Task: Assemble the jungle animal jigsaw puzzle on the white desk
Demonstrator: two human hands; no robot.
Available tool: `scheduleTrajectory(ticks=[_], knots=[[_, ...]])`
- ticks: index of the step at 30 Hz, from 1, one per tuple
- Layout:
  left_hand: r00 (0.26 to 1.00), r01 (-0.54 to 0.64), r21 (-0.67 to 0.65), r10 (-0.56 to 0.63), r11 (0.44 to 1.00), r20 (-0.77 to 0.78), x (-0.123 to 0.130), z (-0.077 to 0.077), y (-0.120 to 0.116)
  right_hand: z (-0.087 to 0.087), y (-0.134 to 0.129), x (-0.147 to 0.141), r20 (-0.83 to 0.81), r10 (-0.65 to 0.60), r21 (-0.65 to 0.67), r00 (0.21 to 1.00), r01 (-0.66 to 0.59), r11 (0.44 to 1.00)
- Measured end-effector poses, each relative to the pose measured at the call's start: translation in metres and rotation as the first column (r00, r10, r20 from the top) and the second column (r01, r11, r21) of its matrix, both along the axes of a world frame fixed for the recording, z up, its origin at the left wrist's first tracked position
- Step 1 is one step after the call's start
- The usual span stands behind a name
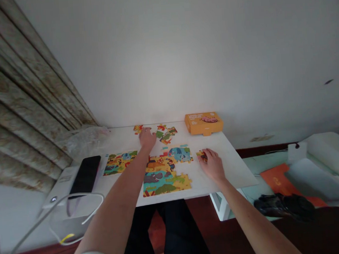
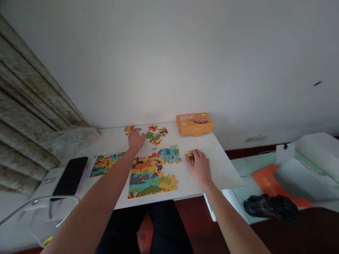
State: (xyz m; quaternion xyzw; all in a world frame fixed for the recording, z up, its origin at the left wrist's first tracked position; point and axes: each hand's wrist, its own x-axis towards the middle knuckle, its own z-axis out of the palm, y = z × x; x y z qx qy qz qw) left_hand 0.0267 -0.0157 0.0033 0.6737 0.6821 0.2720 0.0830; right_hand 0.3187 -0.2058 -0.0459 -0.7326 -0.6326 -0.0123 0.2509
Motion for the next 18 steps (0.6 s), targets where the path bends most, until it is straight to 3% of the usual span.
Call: scheduleTrajectory(ticks=[2,8,13,18], knots=[[0.999,-0.023,-0.045,0.022,0.999,-0.036,-0.002,0.0,0.017,0.001,0.0,-0.001,-0.001,-0.002,-0.014,1.0,0.002,1.0],[0.991,0.096,-0.143,-0.108,0.985,-0.082,0.024,-0.007,0.045,0.004,-0.001,-0.003,0.004,-0.007,-0.04,1.0,0.007,0.999],[0.988,0.051,-0.196,-0.078,0.979,-0.136,0.05,-0.013,0.053,0.004,-0.002,-0.003,0.027,-0.011,-0.038,1.0,0.012,0.999],[0.992,0.001,-0.239,-0.031,0.971,-0.12,0.056,-0.014,0.067,0.005,-0.002,-0.002,0.021,-0.003,-0.058,1.0,0.005,0.998]])
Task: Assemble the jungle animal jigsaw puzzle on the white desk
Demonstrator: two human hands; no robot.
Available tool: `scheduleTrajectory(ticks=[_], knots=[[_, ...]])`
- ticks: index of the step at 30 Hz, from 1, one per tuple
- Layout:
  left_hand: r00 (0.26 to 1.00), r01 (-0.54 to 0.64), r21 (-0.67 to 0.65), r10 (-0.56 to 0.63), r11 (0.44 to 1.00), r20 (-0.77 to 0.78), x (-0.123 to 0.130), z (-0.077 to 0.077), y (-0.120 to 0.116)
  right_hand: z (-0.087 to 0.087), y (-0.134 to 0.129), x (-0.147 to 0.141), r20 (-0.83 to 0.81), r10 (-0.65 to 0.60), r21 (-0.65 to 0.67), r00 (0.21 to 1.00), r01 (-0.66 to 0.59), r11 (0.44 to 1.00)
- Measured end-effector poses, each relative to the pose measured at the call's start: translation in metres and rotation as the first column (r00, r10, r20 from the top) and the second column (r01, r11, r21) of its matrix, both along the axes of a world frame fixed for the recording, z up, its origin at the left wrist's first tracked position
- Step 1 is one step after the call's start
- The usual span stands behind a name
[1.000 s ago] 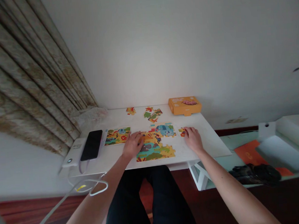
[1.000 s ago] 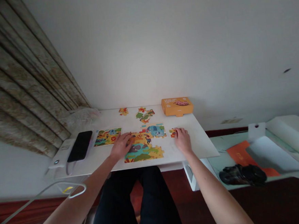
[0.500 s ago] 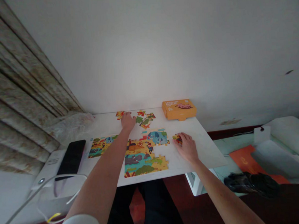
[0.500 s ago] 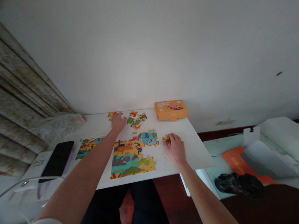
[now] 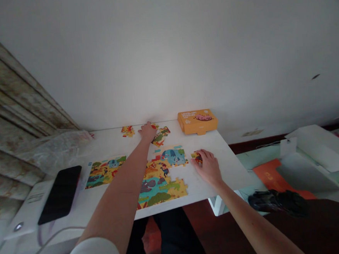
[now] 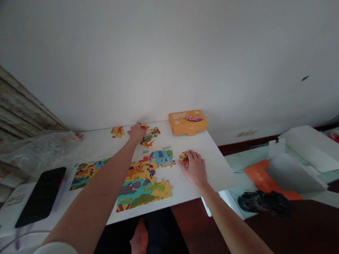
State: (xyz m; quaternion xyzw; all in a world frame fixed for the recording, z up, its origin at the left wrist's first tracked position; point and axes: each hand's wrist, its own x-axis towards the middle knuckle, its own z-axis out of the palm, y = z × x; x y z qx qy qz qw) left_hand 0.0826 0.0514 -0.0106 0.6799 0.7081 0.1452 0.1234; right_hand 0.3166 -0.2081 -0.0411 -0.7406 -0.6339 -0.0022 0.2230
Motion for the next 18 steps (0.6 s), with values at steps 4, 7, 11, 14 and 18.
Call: scheduleTrajectory(ticks=[4,7,11,14,18], knots=[[0.992,-0.043,-0.047,0.049,0.998,0.118,-0.003,-0.001,0.012,-0.002,0.0,0.001,-0.013,0.01,0.007,1.0,-0.01,1.0],[0.961,-0.09,-0.047,0.099,0.995,0.259,-0.007,-0.001,0.012,-0.004,0.001,0.002,-0.016,0.012,0.011,1.0,-0.012,1.0],[0.906,-0.129,0.053,0.096,0.99,0.413,-0.009,0.001,0.004,-0.003,0.001,0.002,0.004,0.013,0.022,1.0,-0.013,1.0],[0.887,-0.163,0.093,0.105,0.982,0.45,-0.005,0.006,-0.005,0.0,0.0,0.0,0.015,0.014,0.017,1.0,-0.014,1.0],[0.829,-0.223,0.124,0.122,0.967,0.545,0.012,0.014,-0.024,0.004,0.0,-0.001,0.018,0.009,0.009,1.0,-0.009,1.0]])
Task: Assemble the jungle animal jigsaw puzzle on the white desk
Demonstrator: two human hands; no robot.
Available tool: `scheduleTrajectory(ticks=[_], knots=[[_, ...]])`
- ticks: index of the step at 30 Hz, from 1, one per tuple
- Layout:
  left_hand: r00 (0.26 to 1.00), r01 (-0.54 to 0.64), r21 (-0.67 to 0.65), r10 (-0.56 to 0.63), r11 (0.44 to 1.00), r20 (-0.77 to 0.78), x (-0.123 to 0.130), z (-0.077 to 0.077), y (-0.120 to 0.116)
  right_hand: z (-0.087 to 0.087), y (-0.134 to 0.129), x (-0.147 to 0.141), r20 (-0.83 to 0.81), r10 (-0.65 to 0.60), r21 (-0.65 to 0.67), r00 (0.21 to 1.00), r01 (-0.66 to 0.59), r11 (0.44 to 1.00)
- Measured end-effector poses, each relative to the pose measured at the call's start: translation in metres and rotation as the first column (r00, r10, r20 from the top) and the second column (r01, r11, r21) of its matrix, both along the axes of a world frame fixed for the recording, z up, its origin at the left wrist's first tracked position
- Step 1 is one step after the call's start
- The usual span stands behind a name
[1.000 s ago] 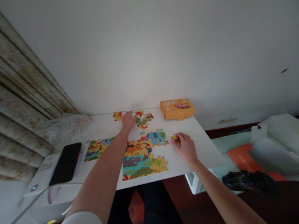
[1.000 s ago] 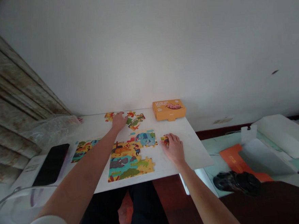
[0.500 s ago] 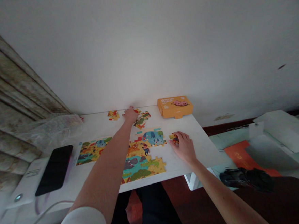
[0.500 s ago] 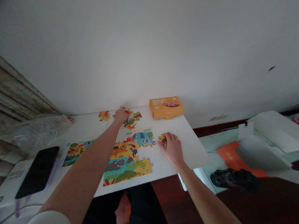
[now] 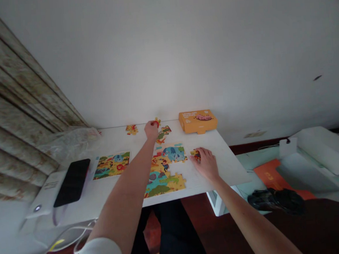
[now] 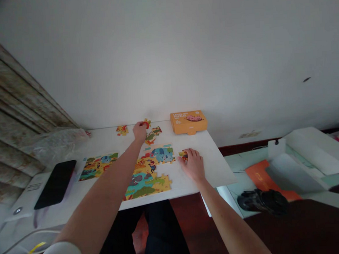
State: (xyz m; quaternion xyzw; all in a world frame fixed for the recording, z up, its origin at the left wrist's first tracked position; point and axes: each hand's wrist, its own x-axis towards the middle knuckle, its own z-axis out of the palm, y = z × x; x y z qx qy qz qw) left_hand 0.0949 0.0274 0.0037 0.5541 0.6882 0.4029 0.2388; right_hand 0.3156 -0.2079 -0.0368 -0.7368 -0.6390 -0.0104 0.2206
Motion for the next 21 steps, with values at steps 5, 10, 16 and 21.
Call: scheduleTrajectory(ticks=[5,10,16,21], knots=[[0.957,-0.011,0.059,-0.007,0.998,0.292,0.033,0.003,-0.058,0.002,0.0,-0.001,-0.021,-0.011,0.001,1.0,0.011,1.0],[0.915,0.114,0.106,-0.146,0.988,0.377,0.038,-0.01,-0.15,0.001,-0.001,-0.001,-0.033,-0.002,0.043,0.999,0.003,0.999],[0.886,0.194,0.069,-0.205,0.979,0.416,0.003,-0.019,-0.234,-0.004,-0.003,0.008,-0.145,0.069,0.207,0.987,-0.038,0.978],[0.861,0.126,0.009,-0.114,0.992,0.496,-0.021,-0.014,-0.264,-0.013,-0.015,-0.008,-0.647,0.024,0.328,0.762,0.25,0.911]])
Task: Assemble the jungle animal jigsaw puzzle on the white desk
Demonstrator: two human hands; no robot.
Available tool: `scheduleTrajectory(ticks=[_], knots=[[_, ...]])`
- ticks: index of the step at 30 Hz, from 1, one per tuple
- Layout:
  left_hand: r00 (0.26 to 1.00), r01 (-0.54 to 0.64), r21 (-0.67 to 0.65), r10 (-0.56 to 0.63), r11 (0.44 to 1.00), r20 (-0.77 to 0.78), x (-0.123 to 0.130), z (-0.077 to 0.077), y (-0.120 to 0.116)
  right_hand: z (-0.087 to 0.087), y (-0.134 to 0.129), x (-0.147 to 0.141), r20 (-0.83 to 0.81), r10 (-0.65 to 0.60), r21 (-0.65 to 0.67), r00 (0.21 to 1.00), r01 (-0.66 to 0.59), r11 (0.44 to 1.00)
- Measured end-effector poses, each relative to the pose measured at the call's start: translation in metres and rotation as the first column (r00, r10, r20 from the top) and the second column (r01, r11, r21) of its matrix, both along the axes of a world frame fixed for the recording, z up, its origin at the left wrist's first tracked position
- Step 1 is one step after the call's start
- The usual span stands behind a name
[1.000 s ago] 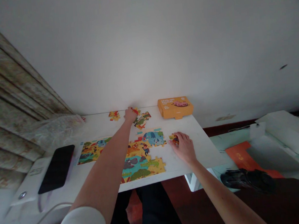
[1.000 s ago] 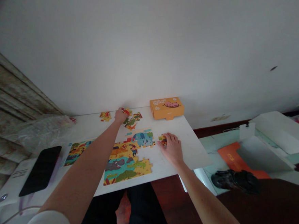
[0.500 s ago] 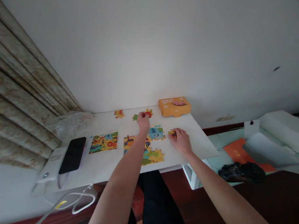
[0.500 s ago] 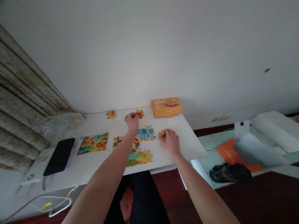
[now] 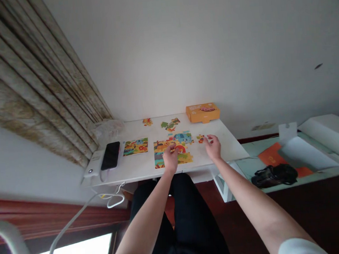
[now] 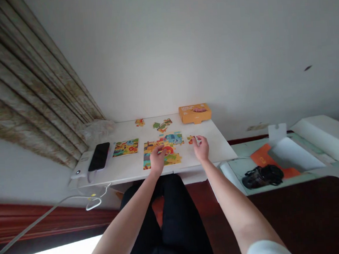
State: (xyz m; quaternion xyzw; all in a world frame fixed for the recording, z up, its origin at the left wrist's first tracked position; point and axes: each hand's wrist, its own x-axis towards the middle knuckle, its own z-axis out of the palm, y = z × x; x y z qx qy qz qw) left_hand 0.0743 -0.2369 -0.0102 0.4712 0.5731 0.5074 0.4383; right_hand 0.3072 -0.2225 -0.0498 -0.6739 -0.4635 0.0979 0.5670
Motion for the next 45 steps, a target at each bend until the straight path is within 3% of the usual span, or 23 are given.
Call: scheduleTrajectory(ticks=[3,5,8,12,16,22,25,27,31,34,37,41,45], knots=[[0.998,-0.032,-0.05,0.034,0.998,0.051,-0.003,0.001,-0.007,0.002,-0.012,-0.027,-0.379,0.145,-0.054,0.914,-0.178,0.982],[0.997,-0.031,-0.056,0.035,0.998,0.069,0.0,0.001,-0.009,0.007,-0.02,-0.041,-0.483,0.291,-0.085,0.826,-0.375,0.923],[0.998,0.009,-0.059,-0.006,0.998,0.057,0.009,0.0,-0.011,0.02,-0.029,-0.048,-0.506,0.428,-0.102,0.749,-0.544,0.833],[0.998,0.057,-0.061,-0.057,0.997,-0.002,0.018,-0.005,-0.014,0.032,-0.034,-0.037,-0.536,0.451,-0.135,0.714,-0.6,0.789],[0.997,0.078,-0.043,-0.078,0.996,-0.014,0.023,-0.008,-0.015,0.032,-0.033,-0.032,-0.565,0.451,-0.175,0.691,-0.635,0.753],[0.989,0.146,-0.013,-0.147,0.989,-0.034,0.031,-0.008,-0.013,0.023,-0.031,-0.035,-0.615,0.44,-0.129,0.654,-0.634,0.763],[0.968,0.209,0.036,-0.201,0.977,-0.148,0.027,-0.01,-0.012,0.017,-0.031,-0.035,-0.617,0.443,-0.087,0.651,-0.616,0.783],[0.934,0.257,0.113,-0.217,0.96,-0.282,0.015,-0.009,-0.008,0.012,-0.033,-0.036,-0.618,0.421,-0.031,0.663,-0.556,0.83],[0.761,0.407,0.237,-0.184,0.882,-0.622,-0.026,-0.007,0.009,0.003,-0.035,-0.041,-0.618,0.322,0.071,0.717,-0.357,0.931],[0.572,0.484,0.204,-0.132,0.851,-0.81,-0.058,-0.005,0.022,-0.001,-0.036,-0.042,-0.623,0.247,0.081,0.742,-0.252,0.964],[0.439,0.527,0.153,-0.113,0.836,-0.892,-0.084,-0.006,0.03,-0.004,-0.036,-0.038,-0.648,0.19,0.076,0.738,-0.186,0.98],[0.367,0.556,0.065,-0.175,0.828,-0.914,-0.112,-0.011,0.031,-0.007,-0.035,-0.027,-0.696,0.155,0.079,0.701,-0.139,0.987],[0.377,0.605,0.061,-0.218,0.794,-0.9,-0.13,-0.014,0.027,-0.01,-0.036,-0.02,-0.69,0.156,0.054,0.706,-0.164,0.985]])
